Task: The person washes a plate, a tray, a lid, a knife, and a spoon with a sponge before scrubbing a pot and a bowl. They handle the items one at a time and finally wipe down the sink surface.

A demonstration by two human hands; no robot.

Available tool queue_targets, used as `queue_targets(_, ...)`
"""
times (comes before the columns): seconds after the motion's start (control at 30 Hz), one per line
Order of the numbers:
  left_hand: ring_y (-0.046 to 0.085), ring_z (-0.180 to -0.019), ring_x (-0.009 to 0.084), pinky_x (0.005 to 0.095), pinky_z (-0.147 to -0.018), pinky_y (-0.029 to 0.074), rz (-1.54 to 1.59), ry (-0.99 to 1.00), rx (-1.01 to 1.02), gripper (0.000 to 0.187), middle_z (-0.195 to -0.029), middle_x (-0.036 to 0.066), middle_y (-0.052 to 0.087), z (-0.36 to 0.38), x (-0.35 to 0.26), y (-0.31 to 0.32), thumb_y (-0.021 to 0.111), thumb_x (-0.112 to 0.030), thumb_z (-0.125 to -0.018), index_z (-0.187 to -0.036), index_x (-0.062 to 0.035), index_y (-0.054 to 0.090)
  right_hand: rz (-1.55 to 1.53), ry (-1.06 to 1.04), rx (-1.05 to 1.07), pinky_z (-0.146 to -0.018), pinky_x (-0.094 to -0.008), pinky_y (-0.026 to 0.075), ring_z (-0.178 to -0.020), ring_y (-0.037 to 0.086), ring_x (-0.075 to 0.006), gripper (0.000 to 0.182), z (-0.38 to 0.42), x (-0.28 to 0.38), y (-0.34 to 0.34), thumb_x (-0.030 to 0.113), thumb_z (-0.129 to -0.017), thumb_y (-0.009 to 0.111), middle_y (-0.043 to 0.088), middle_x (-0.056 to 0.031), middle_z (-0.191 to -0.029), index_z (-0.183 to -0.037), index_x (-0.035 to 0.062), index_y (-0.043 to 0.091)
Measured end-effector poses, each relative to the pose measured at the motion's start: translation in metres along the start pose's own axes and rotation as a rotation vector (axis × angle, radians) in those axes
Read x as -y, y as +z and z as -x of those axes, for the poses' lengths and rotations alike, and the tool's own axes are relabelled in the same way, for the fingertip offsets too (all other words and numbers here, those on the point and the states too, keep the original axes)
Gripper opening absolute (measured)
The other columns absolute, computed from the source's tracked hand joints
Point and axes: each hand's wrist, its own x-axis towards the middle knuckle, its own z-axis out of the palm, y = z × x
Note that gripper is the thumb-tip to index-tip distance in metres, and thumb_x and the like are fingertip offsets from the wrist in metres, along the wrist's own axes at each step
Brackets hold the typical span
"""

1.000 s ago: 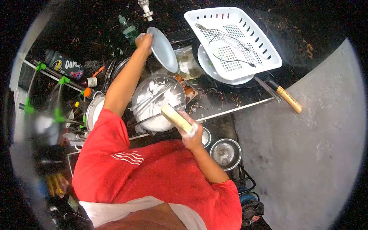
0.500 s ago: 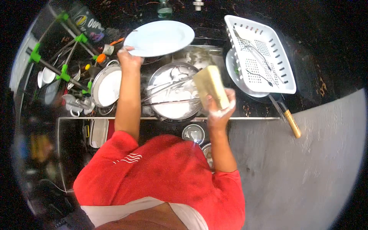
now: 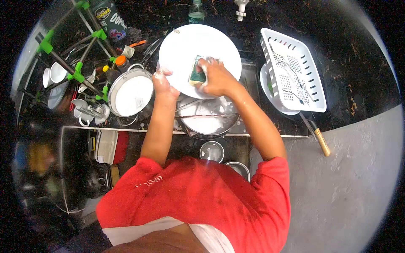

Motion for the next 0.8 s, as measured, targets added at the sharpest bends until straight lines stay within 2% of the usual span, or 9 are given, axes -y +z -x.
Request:
queue_targets(0.17,0.056,-0.103,0.0328,0.0429,-0.091,0.048,0.055,-0.032,0.064,0.063,-0.109,0.017,0.055,-0.016,-0.005,-0.017,0.037,0.002,-0.058,-0.120,0.0021,0.048,0.049,-0.037,-0.175,-0.079,-0.0432,0.046,-0.091,0.054,-0.0398,0.043,-0.041,0.015,-0.001,0.026,-0.062,0.072,0.049,-0.0227,-0.102,-0.100,0.0106,0.059)
queue_targets(0.23,0.057,-0.099,0.0291,0.0413,-0.088,0.049,0.042,-0.028,0.098,0.059,-0.108,0.014,0.055,-0.023,-0.002,-0.007,0.037,0.001,-0.064,-0.122,-0.0005,0.048,-0.028,-0.079,-0.393,-0.077,-0.0431,0.047,-0.092,0.055,-0.0392,0.041,-0.080,0.018,0.002,0.027,-0.063,0.071,0.050,-0.0212,-0.099,-0.099,0.0104,0.060)
queue_targets(0.3,0.057,-0.090,0.0223,0.0365,-0.083,0.050,0.000,-0.028,-0.023,0.055,-0.102,0.009,0.056,-0.028,0.005,0.001,0.037,0.003,-0.072,-0.125,-0.0048,0.048,-0.029,-0.176,-0.557,-0.077,-0.0430,0.048,-0.090,0.055,-0.0378,0.037,-0.118,0.029,0.004,0.027,-0.065,0.070,0.050,-0.0202,-0.100,-0.098,0.0101,0.061)
queue_targets(0.4,0.058,-0.085,0.0199,0.0318,-0.081,0.050,-0.067,-0.010,-0.042,0.060,-0.097,0.008,0.057,-0.039,0.016,-0.009,0.037,0.007,-0.067,-0.125,-0.0034,0.049,0.036,-0.210,-0.686,-0.078,-0.0409,0.049,-0.087,0.057,-0.0361,0.038,-0.170,0.018,0.008,0.026,-0.065,0.072,0.054,-0.0193,-0.096,-0.095,0.0056,0.063)
queue_targets(0.53,0.060,-0.087,0.0185,0.0284,-0.080,0.051,-0.051,0.098,0.096,0.062,-0.100,0.009,0.060,-0.015,-0.003,0.006,0.035,0.011,-0.062,-0.121,0.0007,0.052,0.114,0.158,-0.916,-0.078,-0.0409,0.051,-0.090,0.060,-0.0348,0.046,-0.177,-0.051,0.009,0.023,-0.057,0.079,0.054,-0.0202,-0.104,-0.100,0.0114,0.065)
queue_targets(0.63,0.062,-0.092,0.0196,0.0291,-0.081,0.051,-0.108,0.229,0.134,0.060,-0.105,0.012,0.060,-0.014,-0.010,-0.006,0.035,0.011,-0.062,-0.119,0.0030,0.052,0.227,0.387,-0.834,-0.078,-0.0425,0.051,-0.090,0.060,-0.0365,0.043,-0.143,-0.134,0.046,0.029,-0.062,0.077,0.054,-0.0197,-0.105,-0.099,0.0115,0.065)
queue_targets(0.7,0.062,-0.092,0.0210,0.0301,-0.082,0.051,-0.088,0.260,0.172,0.060,-0.105,0.013,0.060,-0.016,-0.020,0.001,0.035,0.011,-0.062,-0.120,0.0033,0.051,0.187,0.668,-0.832,-0.082,-0.0432,0.049,-0.098,0.059,-0.0367,0.042,-0.131,-0.122,0.036,0.027,-0.063,0.074,0.059,-0.0235,-0.101,-0.097,0.0030,0.066)
queue_targets(0.77,0.062,-0.092,0.0215,0.0304,-0.083,0.051,-0.077,0.280,0.141,0.059,-0.105,0.014,0.060,-0.026,-0.021,0.002,0.035,0.011,-0.063,-0.120,0.0034,0.051,0.271,0.653,-0.886,-0.074,-0.0429,0.050,-0.090,0.062,-0.0375,0.038,-0.130,-0.102,0.015,0.030,-0.065,0.073,0.062,-0.0249,-0.096,-0.091,0.0029,0.066)
queue_targets(0.8,0.062,-0.092,0.0219,0.0307,-0.083,0.051,-0.069,0.283,0.121,0.058,-0.106,0.015,0.060,-0.033,-0.020,0.003,0.036,0.011,-0.064,-0.119,0.0035,0.051,0.156,0.627,-0.905,-0.075,-0.0430,0.049,-0.088,0.060,-0.0377,0.037,-0.134,-0.091,-0.001,0.032,-0.066,0.072,0.059,-0.0224,-0.099,-0.088,0.0034,0.066)
